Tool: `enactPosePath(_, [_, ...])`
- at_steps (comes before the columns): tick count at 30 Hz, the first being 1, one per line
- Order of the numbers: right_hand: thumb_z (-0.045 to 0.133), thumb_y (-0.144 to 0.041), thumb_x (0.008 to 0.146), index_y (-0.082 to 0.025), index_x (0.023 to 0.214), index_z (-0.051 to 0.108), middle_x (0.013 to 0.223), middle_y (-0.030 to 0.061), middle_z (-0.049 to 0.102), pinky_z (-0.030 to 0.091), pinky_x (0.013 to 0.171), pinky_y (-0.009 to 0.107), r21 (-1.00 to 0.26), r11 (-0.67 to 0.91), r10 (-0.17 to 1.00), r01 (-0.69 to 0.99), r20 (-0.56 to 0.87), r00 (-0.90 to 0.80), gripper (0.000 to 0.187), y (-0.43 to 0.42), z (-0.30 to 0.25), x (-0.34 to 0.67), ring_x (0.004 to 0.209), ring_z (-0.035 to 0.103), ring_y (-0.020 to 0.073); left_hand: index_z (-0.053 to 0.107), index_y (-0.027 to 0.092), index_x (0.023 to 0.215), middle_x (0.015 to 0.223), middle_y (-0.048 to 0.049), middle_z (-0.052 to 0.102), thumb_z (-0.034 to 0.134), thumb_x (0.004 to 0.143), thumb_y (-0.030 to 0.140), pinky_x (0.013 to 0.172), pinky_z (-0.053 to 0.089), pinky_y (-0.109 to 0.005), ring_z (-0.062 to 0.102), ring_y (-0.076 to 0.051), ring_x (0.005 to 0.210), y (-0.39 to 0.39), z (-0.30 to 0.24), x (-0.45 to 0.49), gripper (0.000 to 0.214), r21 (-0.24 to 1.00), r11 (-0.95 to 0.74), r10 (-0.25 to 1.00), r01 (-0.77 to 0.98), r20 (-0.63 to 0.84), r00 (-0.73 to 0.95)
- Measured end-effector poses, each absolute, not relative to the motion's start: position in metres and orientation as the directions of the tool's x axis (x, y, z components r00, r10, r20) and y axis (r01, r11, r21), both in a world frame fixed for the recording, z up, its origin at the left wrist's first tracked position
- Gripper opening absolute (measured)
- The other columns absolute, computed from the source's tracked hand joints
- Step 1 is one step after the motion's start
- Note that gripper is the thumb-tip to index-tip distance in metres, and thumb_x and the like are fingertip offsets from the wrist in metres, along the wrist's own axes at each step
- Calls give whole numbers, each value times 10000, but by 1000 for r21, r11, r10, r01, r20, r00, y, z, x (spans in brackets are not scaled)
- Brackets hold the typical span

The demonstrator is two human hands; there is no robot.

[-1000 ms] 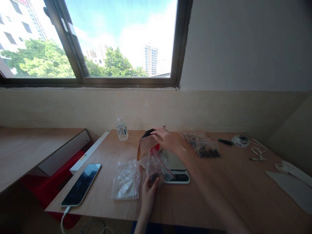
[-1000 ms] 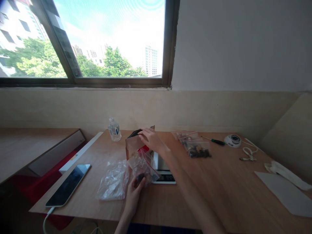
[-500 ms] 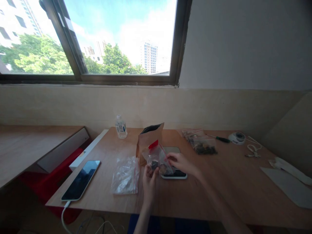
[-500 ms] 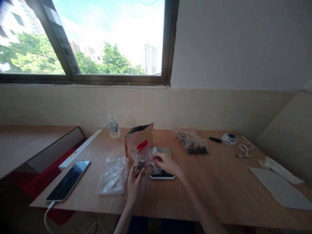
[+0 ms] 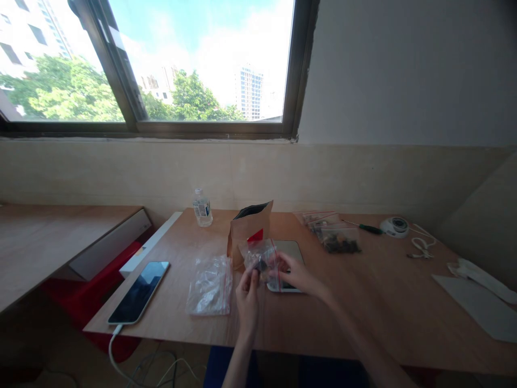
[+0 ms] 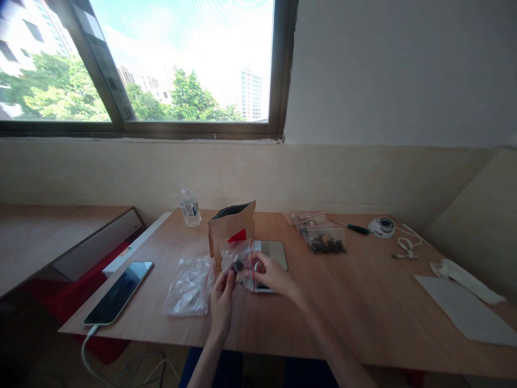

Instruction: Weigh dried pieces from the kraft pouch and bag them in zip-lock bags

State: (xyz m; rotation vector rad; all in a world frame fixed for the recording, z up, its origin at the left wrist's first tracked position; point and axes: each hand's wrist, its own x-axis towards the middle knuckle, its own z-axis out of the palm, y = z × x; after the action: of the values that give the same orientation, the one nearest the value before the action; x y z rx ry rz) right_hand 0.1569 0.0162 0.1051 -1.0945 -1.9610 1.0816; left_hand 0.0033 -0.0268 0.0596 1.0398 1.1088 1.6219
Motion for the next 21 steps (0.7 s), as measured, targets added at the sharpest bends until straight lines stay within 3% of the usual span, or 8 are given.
enactPosePath(7, [647, -450, 763, -193, 863, 539, 831, 4, 594, 424, 650, 248, -823, 332, 890, 460, 111, -442, 295, 4, 115, 155, 708, 544, 140, 666, 177, 1037, 1056, -75, 680, 611, 790, 406, 884, 436, -287, 592, -230, 1036, -33, 62, 6, 341, 948, -216, 957, -233, 158, -245])
enactPosePath(13, [622, -449, 785, -193, 784, 519, 789, 7, 576, 394, 616, 256, -740, 364, 921, 566, 198, -334, 277, 0, 116, 153, 677, 519, 145, 657, 170, 989, 964, -63, 687, 608, 790, 423, 802, 460, -267, 617, -214, 937, -33, 61, 7, 326, 940, -211, 961, -268, 149, -234])
enactPosePath(21, [629, -388, 798, -187, 782, 535, 835, 24, 602, 403, 684, 263, -731, 338, 929, 593, 157, -335, 222, -7, 123, 153, 768, 555, 164, 623, 173, 942, 943, -58, 666, 596, 804, 409, 817, 457, -269, 615, -197, 921, -33, 61, 9, 275, 937, -247, 952, -248, 187, -243])
